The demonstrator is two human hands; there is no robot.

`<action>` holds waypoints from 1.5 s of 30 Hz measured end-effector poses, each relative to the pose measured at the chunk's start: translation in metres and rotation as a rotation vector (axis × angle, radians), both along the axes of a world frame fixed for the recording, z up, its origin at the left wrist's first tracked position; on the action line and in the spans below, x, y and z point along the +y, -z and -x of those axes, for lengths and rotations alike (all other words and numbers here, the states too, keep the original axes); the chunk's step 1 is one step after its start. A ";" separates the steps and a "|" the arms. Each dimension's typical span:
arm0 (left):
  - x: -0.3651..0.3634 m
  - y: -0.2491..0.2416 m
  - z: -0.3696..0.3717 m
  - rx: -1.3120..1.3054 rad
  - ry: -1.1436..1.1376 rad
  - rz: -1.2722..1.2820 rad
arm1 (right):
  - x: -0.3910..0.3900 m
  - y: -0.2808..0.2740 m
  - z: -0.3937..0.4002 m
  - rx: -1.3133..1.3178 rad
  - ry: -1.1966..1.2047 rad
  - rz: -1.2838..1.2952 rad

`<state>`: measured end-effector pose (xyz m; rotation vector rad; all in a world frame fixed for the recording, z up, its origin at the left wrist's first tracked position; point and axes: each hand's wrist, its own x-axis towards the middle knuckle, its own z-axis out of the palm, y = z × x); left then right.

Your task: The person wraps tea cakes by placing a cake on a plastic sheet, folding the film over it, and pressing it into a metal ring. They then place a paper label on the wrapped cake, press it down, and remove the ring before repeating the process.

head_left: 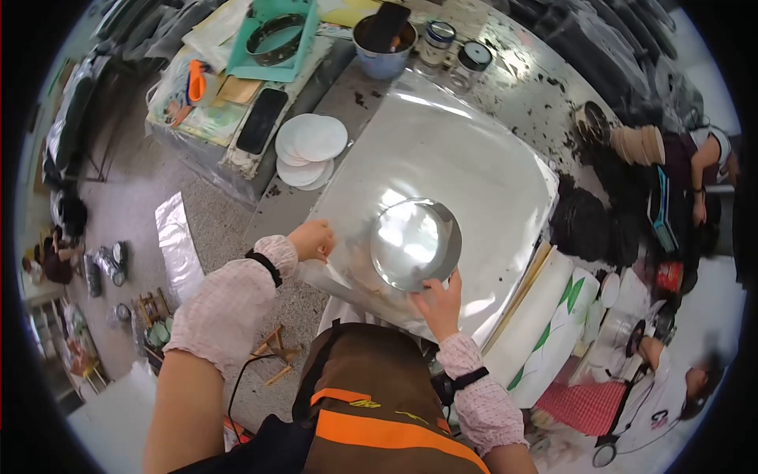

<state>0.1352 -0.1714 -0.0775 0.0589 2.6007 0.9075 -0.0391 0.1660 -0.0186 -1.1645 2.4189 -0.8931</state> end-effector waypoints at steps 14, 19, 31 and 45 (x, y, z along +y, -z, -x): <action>0.005 -0.023 -0.032 0.077 -0.135 -0.091 | -0.015 0.004 -0.010 -0.096 0.142 0.053; 0.001 0.005 -0.034 -0.046 -0.156 -0.129 | 0.020 -0.040 -0.011 -0.234 0.049 0.045; 0.023 -0.150 0.000 0.519 -0.137 0.123 | -0.004 -0.014 -0.041 -0.059 -0.072 0.045; 0.050 -0.019 -0.016 0.135 -0.044 0.289 | 0.120 -0.068 -0.014 -0.226 -0.219 -0.290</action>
